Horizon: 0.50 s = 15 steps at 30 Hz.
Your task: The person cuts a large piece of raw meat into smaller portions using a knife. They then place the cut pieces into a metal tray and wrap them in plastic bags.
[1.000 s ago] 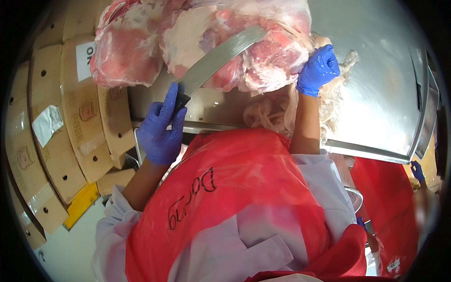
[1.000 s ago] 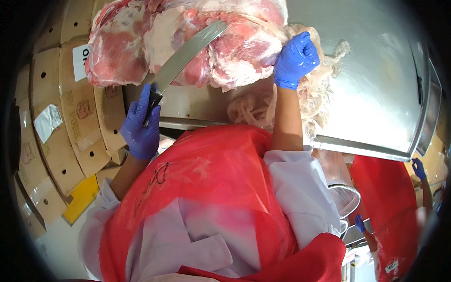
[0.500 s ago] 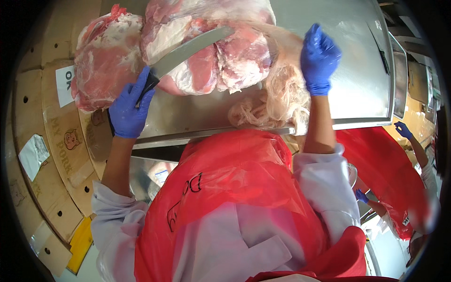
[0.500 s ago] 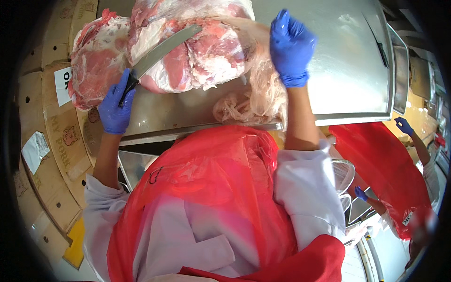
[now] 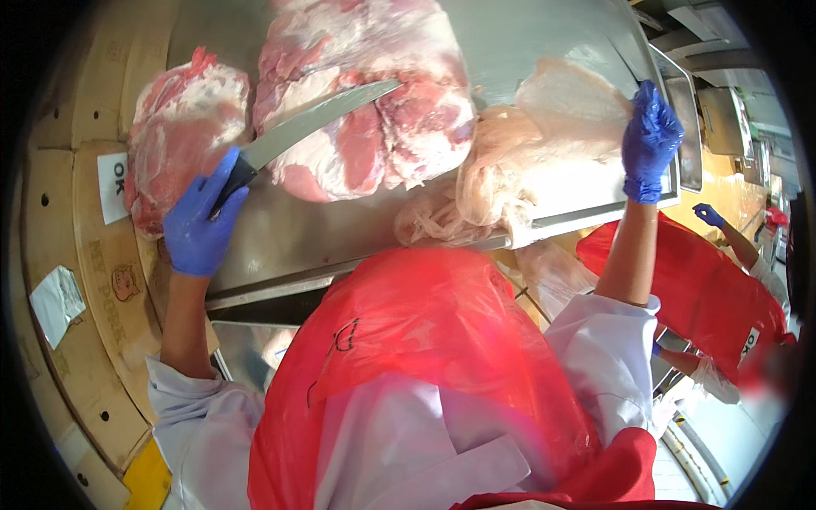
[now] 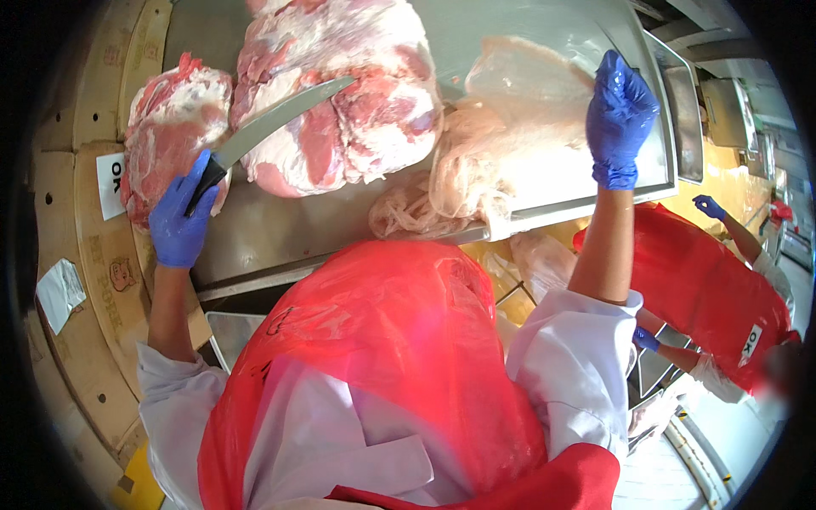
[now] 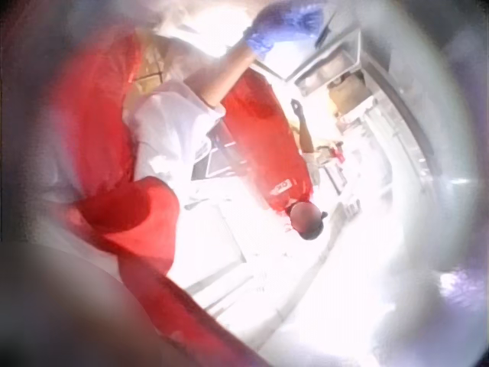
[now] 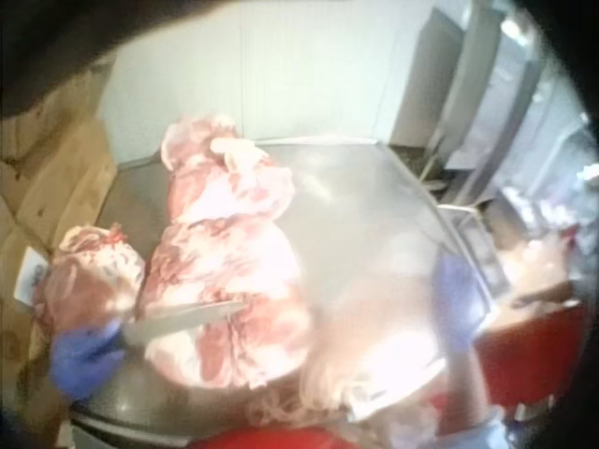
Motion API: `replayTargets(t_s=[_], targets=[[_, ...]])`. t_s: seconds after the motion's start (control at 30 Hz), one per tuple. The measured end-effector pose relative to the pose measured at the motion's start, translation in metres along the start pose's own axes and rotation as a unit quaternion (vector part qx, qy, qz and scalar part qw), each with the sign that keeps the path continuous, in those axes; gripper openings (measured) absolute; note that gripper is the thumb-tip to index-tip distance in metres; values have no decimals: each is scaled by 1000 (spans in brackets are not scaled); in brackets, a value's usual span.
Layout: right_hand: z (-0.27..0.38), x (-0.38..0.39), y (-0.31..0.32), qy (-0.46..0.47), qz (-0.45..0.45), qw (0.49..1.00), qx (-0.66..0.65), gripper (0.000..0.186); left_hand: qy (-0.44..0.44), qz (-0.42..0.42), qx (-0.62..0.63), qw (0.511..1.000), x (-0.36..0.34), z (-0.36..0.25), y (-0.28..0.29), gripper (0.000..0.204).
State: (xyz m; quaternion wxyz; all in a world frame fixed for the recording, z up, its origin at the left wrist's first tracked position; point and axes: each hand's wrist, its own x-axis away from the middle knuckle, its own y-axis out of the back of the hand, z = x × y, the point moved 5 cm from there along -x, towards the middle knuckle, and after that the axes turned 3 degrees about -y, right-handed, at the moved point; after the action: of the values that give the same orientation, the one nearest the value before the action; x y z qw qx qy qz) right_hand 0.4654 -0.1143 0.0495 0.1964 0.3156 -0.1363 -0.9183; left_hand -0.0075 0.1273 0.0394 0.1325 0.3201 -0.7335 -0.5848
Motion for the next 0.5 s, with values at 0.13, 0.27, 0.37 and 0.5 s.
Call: replayTargets(t_s=[0.13, 0.27, 0.37, 0.5], targets=[[-34, 22, 9, -90, 10, 993, -79, 33, 10, 5, -22, 1000, 8, -4, 3, 51], [-91, 77, -27, -141, 169, 972, 78, 48, 34, -9, -5, 999, 24, -10, -3, 50], [-75, 130, -60, -74, 361, 897, 243, 99, 47, -20, 45, 998, 38, -7, -10, 48], [-77, 180, -82, 1, 433, 823, 368, 126, 44, -41, 74, 995, 56, -16, -11, 47]])
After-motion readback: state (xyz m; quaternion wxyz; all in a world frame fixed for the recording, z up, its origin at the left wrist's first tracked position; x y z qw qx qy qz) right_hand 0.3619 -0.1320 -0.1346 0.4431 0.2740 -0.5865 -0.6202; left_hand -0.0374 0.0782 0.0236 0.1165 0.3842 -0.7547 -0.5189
